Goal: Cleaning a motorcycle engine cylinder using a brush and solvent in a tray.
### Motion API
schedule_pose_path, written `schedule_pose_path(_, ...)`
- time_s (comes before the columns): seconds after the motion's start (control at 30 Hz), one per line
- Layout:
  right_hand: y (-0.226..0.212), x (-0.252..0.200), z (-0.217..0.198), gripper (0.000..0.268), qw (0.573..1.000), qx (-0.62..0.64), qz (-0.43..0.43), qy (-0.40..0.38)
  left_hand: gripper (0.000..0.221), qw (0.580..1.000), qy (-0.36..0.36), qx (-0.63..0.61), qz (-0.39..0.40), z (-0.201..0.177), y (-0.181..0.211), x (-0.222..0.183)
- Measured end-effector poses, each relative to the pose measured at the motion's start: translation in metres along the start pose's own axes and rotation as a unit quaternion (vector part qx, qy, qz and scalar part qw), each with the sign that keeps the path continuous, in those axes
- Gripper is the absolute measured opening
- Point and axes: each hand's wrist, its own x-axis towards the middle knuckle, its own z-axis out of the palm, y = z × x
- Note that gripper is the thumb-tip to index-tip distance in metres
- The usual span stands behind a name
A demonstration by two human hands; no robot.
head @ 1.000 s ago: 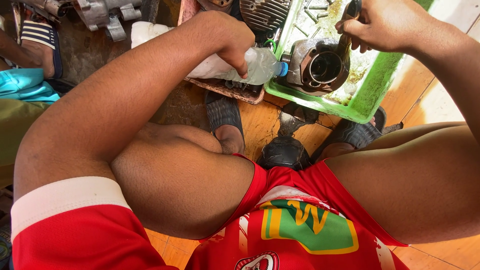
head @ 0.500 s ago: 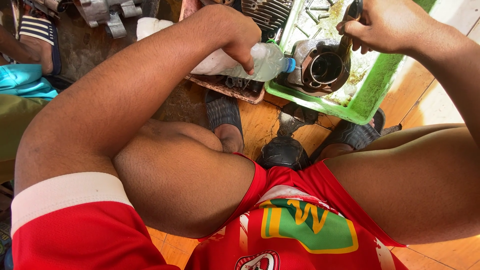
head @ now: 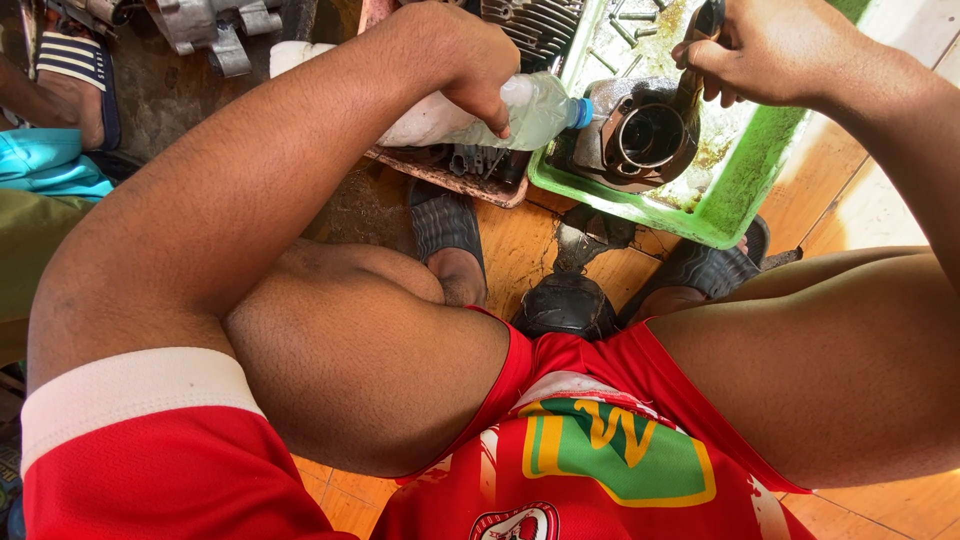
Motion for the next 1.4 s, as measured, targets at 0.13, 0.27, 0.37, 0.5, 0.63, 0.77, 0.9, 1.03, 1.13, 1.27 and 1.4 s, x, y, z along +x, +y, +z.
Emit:
schedule_pose_path(0.13, -0.001, 0.001, -0.001, 0.038, 1.000, -0.022, -0.003, -0.001, 0.061, 1.000, 0.003, 0.025, -0.017, 0.000, -0.002, 0.000)
schedule_pose_path(0.27, -0.001, 0.001, 0.000, 0.038, 0.999, -0.034, 0.000, 0.001, 0.062, 1.000, 0.009, 0.016, -0.022, 0.000, -0.007, 0.002)
schedule_pose_path(0.37, 0.002, 0.003, 0.000, 0.037, 0.998, -0.060, -0.015, 0.008, 0.059, 1.000, 0.023, 0.004, -0.013, 0.005, -0.014, 0.010)
schedule_pose_path(0.5, 0.008, 0.005, 0.004, 0.037, 0.998, -0.064, 0.003, 0.010, 0.058, 1.000, 0.022, 0.007, -0.016, 0.003, -0.013, 0.005)
schedule_pose_path(0.63, 0.016, 0.005, 0.005, 0.031, 0.984, -0.163, -0.034, 0.066, 0.059, 0.999, -0.005, 0.024, -0.028, -0.001, -0.004, -0.003)
schedule_pose_path(0.77, 0.012, 0.003, 0.001, 0.030, 0.992, -0.121, -0.027, 0.036, 0.066, 0.998, -0.054, 0.022, 0.002, -0.004, 0.005, -0.005)
schedule_pose_path(0.9, 0.012, 0.003, 0.004, 0.029, 0.989, -0.141, -0.025, 0.043, 0.064, 0.997, -0.078, 0.018, 0.022, 0.003, 0.012, -0.002)
schedule_pose_path(1.03, 0.016, 0.006, 0.008, 0.029, 0.990, -0.133, -0.037, 0.042, 0.061, 0.995, -0.081, 0.035, 0.036, 0.006, 0.017, -0.002)
schedule_pose_path(1.13, 0.020, 0.010, 0.010, 0.030, 0.989, -0.137, -0.037, 0.039, 0.060, 0.994, -0.091, 0.035, 0.041, 0.007, 0.019, -0.002)
schedule_pose_path(1.27, 0.021, 0.010, 0.011, 0.029, 0.991, -0.125, -0.037, 0.033, 0.059, 0.994, -0.091, 0.034, 0.043, 0.011, 0.024, -0.002)
schedule_pose_path(1.4, 0.024, 0.012, 0.013, 0.030, 0.991, -0.126, -0.038, 0.034, 0.058, 0.993, -0.100, 0.032, 0.050, 0.008, 0.029, -0.004)
